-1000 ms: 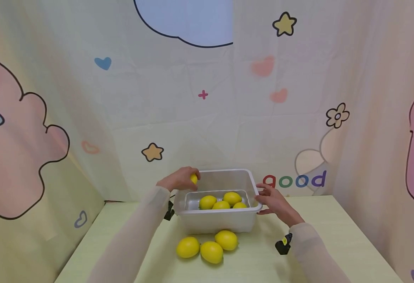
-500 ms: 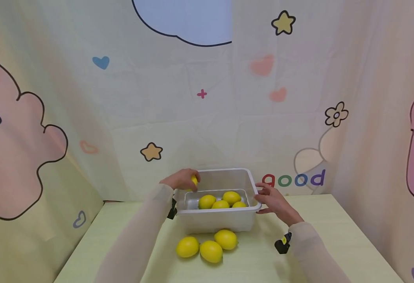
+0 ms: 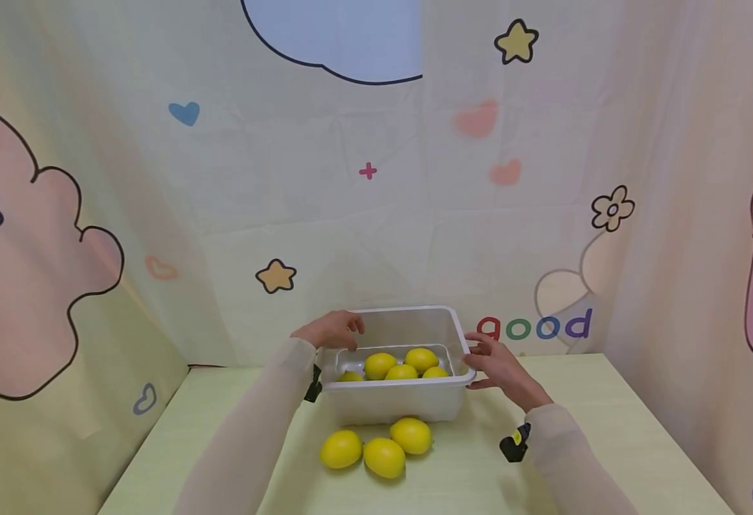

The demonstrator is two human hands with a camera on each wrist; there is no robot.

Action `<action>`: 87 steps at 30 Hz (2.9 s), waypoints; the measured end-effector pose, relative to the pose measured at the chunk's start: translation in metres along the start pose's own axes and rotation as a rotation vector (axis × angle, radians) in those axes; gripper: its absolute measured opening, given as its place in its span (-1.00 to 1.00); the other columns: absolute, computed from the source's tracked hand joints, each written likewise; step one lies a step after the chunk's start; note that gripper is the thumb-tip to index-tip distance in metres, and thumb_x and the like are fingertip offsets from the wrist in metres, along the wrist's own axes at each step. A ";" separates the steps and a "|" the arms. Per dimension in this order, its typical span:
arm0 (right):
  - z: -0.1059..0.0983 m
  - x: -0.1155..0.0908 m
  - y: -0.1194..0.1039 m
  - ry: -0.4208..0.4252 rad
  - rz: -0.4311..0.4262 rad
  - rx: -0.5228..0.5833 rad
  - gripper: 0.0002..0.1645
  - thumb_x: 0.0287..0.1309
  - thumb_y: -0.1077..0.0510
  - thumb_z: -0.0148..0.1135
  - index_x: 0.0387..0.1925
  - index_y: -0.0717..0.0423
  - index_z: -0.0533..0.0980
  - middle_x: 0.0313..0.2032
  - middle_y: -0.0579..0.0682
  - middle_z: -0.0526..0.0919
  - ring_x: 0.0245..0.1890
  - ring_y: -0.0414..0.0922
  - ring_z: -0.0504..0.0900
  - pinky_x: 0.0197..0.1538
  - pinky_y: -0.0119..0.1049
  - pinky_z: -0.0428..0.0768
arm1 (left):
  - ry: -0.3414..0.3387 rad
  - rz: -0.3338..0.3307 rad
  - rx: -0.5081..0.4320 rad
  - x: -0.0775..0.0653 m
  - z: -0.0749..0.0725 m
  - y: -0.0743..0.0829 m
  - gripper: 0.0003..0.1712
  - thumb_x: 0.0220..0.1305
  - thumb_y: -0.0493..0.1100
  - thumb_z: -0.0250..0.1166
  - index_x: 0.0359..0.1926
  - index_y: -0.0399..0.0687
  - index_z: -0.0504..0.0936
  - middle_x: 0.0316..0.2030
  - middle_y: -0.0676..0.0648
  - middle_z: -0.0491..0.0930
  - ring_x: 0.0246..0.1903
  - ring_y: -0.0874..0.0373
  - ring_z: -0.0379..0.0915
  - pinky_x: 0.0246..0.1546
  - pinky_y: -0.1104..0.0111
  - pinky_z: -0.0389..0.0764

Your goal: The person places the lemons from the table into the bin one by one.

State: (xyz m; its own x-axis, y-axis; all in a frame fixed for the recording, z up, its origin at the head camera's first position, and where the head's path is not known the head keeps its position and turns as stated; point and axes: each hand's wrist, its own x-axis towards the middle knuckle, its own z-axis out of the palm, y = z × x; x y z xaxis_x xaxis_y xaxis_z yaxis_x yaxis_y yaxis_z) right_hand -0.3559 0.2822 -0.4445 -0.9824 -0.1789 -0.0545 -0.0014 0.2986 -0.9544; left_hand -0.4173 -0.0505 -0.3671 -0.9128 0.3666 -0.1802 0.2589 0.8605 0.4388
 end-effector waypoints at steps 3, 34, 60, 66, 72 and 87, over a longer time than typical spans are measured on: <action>0.000 0.000 0.001 0.001 -0.002 0.000 -0.27 0.40 0.15 0.05 0.49 0.14 0.04 0.38 0.42 0.19 0.20 0.29 0.48 -0.11 0.03 0.72 | 0.005 0.014 0.008 0.000 0.000 -0.002 -0.63 0.21 -0.15 0.30 0.07 0.12 0.59 0.16 -0.06 0.52 0.04 0.01 0.46 0.08 0.09 0.59; 0.004 -0.002 -0.001 0.036 0.000 -0.058 -0.26 0.36 0.11 0.12 0.47 0.12 0.10 0.35 0.43 0.24 0.04 0.13 0.60 -0.17 -0.03 0.74 | 0.135 0.198 0.048 -0.037 -0.002 -0.021 -0.53 0.32 -0.02 0.23 0.23 0.08 0.51 0.31 -0.05 0.43 0.29 -0.03 0.34 0.34 0.10 0.40; 0.007 0.005 0.000 0.071 -0.007 -0.085 -0.26 0.35 0.10 0.14 0.45 0.17 0.14 0.33 0.44 0.29 0.01 0.14 0.64 -0.20 -0.07 0.75 | 0.193 0.335 0.172 -0.091 0.012 0.005 -0.45 0.28 0.08 0.28 0.28 0.18 0.46 0.33 0.02 0.38 0.24 0.04 0.38 0.25 0.12 0.50; 0.006 0.005 0.001 0.067 -0.017 -0.082 -0.27 0.36 0.11 0.13 0.45 0.17 0.14 0.32 0.44 0.30 0.00 0.13 0.63 -0.20 -0.07 0.75 | 0.226 0.348 0.197 -0.104 0.024 0.004 -0.41 0.30 0.11 0.25 0.33 0.22 0.42 0.37 0.01 0.34 0.29 0.02 0.36 0.25 0.08 0.50; 0.007 0.003 0.000 0.063 -0.030 -0.075 -0.28 0.36 0.14 0.12 0.45 0.20 0.13 0.30 0.47 0.30 0.01 0.17 0.63 -0.20 -0.06 0.75 | 0.260 0.376 0.220 -0.113 0.038 -0.003 -0.37 0.33 0.13 0.20 0.40 0.25 0.35 0.41 -0.01 0.31 0.33 0.01 0.33 0.26 0.05 0.49; 0.007 0.003 0.000 0.064 -0.026 -0.089 -0.27 0.36 0.11 0.12 0.46 0.19 0.12 0.29 0.44 0.31 0.07 0.24 0.58 -0.19 -0.07 0.75 | 0.268 0.427 0.219 -0.128 0.066 -0.015 -0.40 0.33 0.14 0.19 0.37 0.22 0.40 0.34 0.01 0.39 0.22 0.04 0.43 0.17 0.08 0.56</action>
State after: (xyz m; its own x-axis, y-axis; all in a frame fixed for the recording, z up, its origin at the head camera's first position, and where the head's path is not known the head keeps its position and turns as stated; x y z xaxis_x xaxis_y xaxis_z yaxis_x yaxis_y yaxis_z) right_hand -0.3576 0.2748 -0.4465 -0.9916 -0.1287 -0.0089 -0.0406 0.3769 -0.9254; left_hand -0.2840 -0.0872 -0.4089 -0.7534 0.6208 0.2168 0.6574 0.7192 0.2250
